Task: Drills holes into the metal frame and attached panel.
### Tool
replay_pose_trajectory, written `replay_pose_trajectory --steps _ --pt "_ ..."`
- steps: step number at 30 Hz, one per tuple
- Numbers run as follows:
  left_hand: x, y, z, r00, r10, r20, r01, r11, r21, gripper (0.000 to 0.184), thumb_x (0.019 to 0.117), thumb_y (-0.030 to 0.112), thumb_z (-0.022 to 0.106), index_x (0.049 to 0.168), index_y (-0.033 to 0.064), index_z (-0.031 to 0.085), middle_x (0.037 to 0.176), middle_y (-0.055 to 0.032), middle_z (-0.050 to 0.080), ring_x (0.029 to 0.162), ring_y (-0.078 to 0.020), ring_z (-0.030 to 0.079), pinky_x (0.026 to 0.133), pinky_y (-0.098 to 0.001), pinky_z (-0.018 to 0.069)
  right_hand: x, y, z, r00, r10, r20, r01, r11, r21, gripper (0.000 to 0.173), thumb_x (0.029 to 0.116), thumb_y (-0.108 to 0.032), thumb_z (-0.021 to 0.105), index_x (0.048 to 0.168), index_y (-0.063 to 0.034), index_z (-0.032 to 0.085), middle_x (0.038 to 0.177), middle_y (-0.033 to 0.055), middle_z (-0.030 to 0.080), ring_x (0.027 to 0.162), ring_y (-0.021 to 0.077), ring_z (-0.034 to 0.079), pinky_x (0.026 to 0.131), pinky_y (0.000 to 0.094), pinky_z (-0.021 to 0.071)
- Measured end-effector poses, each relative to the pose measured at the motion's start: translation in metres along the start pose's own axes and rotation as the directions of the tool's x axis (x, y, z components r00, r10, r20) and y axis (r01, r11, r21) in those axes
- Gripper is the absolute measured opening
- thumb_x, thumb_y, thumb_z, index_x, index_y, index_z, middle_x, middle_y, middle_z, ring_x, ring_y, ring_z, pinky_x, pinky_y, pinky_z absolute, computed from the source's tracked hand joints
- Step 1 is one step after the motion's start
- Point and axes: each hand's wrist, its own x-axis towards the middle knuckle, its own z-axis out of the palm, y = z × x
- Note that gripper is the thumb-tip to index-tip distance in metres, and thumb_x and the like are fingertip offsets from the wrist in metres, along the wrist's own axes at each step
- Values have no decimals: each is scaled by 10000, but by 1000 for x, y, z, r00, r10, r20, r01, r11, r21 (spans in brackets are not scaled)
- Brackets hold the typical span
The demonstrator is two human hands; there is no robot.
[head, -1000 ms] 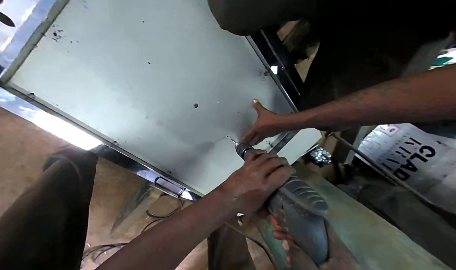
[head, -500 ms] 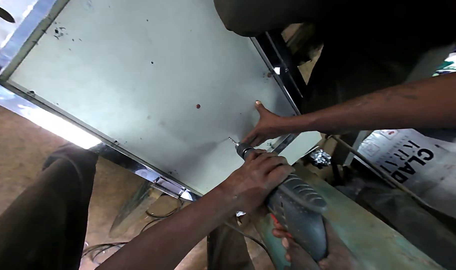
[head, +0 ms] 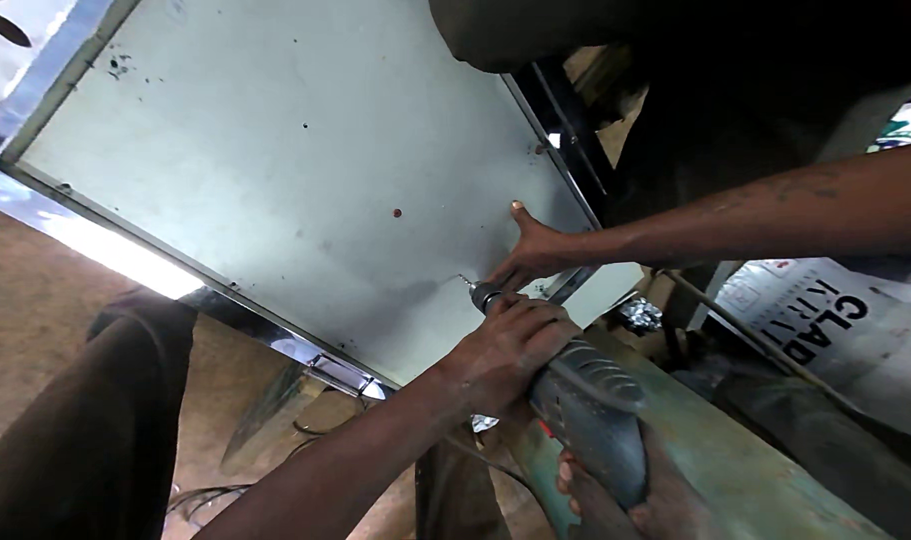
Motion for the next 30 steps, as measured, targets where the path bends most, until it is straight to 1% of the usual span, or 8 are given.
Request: replay_pose_trajectory --steps 6,10,13,16,18,22,26,30 --pt "-1 -2 -1 1000 11 -28 -12 999 -33 762 584 286 884 1252 19 633 1261 -166 665 1251 -338 594 1107 -563 426 0 -5 1 1000 26 5 -26 1000 -3 735 832 -50 727 1426 149 344 971 143 715 757 194 748 685 394 661" --pt "0 -2 -1 1000 -6 -7 6 1000 -16 763 587 319 876 1253 39 632 1273 -149 657 1253 -322 590 1106 -550 424 2 -3 -2 1000 9 23 -9 1000 -25 729 843 -71 739 1426 136 355 1041 149 737 827 209 767 680 398 667" --pt "-4 -9 0 999 -17 -30 16 1000 -26 758 570 320 880 1231 33 644 1261 -158 665 1240 -338 600 1102 -569 436 7 -5 3 1000 6 29 -4 998 -65 737 846 -86 742 1438 137 363 1031 139 742 817 199 762 686 401 661" --pt "-4 -18 -1 1000 -9 -29 9 1000 -12 762 586 317 872 1249 30 630 1261 -161 662 1228 -345 600 1087 -579 442 14 -2 9 1000 10 25 -9 1000 -15 740 838 -81 738 1434 136 356 1015 131 744 811 210 762 679 412 663" --pt "-6 -15 -2 1000 -20 -3 20 1000 -12 781 565 289 894 1252 28 631 1256 -166 663 1234 -352 601 1087 -580 443 11 0 9 999 35 31 -34 999 -8 735 846 -81 732 1439 131 353 1031 132 742 823 208 763 686 408 665" --pt "-1 -13 -1 1000 -23 15 23 1000 10 795 566 344 888 1253 38 631 1260 -155 665 1244 -343 597 1088 -576 440 12 -2 5 999 36 21 -36 999 -6 703 835 -64 727 1419 118 380 1028 124 748 822 208 767 673 402 665" --pt "1 -3 -3 999 -42 16 42 999 -10 804 544 247 911 1264 39 620 1275 -155 659 1269 -340 585 1122 -578 414 6 2 0 999 28 34 -30 999 37 717 845 -73 724 1420 142 354 1057 157 739 861 234 768 694 417 667" --pt "3 17 -4 1000 -26 -4 26 1000 -14 780 598 270 896 1288 35 619 1295 -162 654 1270 -333 583 1126 -543 411 -7 9 -10 998 -33 59 24 990 138 721 888 -111 707 1401 193 302 1095 236 700 922 318 751 750 480 657"
